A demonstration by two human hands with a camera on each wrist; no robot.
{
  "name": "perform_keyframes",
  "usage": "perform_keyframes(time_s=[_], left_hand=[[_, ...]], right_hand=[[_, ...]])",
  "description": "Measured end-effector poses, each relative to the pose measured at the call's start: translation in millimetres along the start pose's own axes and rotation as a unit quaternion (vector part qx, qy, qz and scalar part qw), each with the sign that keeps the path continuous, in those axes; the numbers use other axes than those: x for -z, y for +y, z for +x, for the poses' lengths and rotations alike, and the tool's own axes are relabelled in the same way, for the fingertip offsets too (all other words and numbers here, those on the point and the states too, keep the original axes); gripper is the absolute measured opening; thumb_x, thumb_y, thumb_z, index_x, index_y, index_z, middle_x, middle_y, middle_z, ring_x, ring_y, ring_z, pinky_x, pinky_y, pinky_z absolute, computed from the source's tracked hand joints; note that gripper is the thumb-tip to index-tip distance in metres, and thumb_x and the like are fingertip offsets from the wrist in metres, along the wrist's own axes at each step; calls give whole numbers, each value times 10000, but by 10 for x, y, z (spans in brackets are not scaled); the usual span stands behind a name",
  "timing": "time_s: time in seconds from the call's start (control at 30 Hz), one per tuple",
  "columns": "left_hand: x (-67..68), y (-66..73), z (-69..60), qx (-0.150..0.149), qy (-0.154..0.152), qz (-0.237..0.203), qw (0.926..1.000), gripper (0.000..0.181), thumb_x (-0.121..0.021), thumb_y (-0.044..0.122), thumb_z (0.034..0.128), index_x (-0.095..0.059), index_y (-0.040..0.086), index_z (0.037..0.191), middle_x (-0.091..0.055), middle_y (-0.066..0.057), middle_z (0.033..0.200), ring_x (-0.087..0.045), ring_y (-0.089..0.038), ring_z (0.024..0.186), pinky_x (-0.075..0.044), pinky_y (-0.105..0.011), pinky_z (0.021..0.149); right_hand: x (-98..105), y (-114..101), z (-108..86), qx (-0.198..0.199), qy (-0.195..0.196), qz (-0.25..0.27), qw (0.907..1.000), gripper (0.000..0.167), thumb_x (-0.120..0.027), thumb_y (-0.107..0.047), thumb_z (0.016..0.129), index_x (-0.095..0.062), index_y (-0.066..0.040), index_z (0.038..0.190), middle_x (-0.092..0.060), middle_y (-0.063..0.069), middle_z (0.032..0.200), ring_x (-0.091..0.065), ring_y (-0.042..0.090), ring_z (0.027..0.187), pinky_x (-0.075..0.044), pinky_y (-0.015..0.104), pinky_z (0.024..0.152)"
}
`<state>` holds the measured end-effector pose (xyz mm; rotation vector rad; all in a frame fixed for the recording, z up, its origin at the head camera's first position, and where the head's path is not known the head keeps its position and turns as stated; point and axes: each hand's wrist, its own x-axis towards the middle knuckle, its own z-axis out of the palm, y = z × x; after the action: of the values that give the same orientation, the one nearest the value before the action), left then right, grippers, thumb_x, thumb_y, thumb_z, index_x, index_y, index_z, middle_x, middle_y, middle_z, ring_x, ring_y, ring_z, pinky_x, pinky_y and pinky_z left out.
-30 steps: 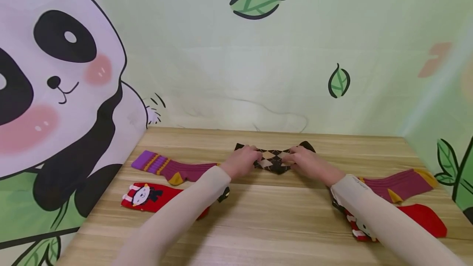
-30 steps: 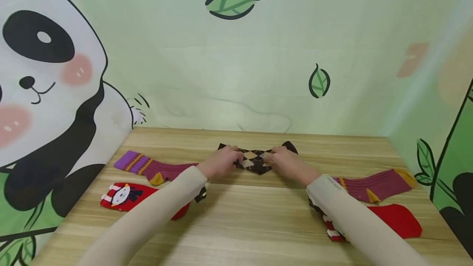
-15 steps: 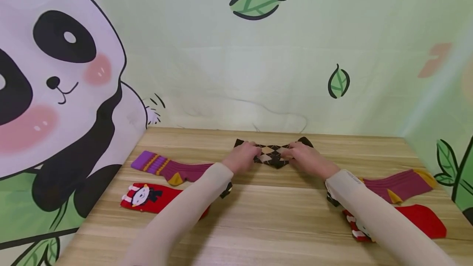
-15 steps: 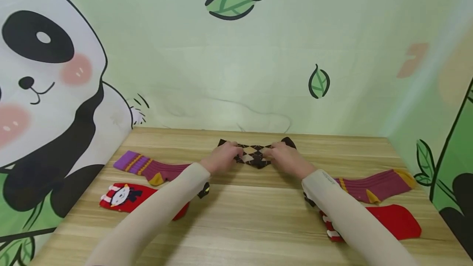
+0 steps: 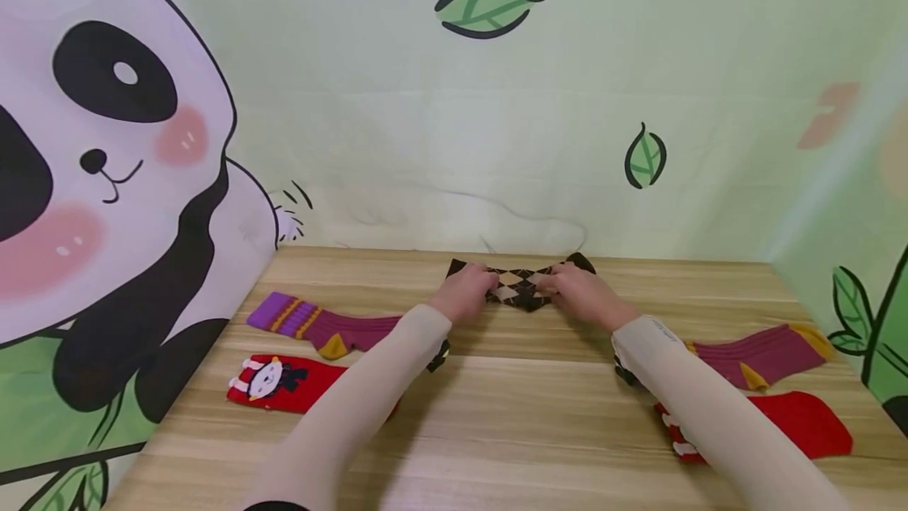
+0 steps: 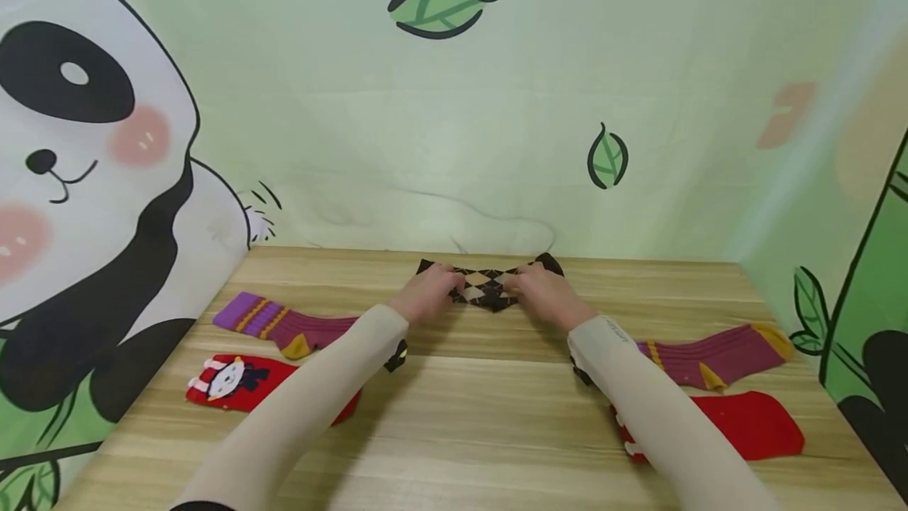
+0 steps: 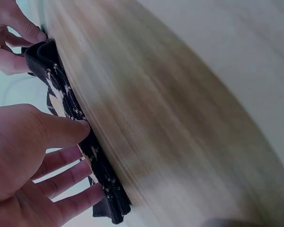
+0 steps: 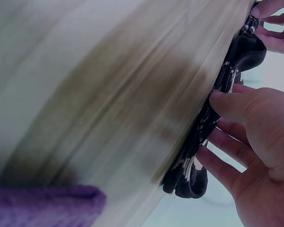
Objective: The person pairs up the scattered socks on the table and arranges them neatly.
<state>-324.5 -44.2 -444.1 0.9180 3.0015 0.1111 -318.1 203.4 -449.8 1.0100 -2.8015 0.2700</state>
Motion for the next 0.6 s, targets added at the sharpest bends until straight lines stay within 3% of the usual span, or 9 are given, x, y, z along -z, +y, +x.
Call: perform_keyframes(time_s=[0.23, 0.6], left_hand=[[-14, -18, 67, 86, 184, 34, 9998, 294, -601, -76, 970, -723, 95, 1176, -667, -81, 1196, -612, -254, 1138, -523, -354, 982], [-26, -17, 134, 303, 40, 26, 9995, 294, -588, -32, 1007, -702, 89, 1249, -671, -101, 1211, -616, -252, 1135, -523, -356, 988]], right_hand=[[-25, 14, 36, -121, 70, -109, 9998, 237, -727, -16, 934, -774, -110, 1146, -669, 106, 1000, -617, 306, 942, -552, 490, 828], [1, -30, 56, -499, -360, -56, 9981, 321, -725, -115, 952, -717, -60, 1267, -625, 175, 1138, -618, 310, 982, -553, 500, 855]])
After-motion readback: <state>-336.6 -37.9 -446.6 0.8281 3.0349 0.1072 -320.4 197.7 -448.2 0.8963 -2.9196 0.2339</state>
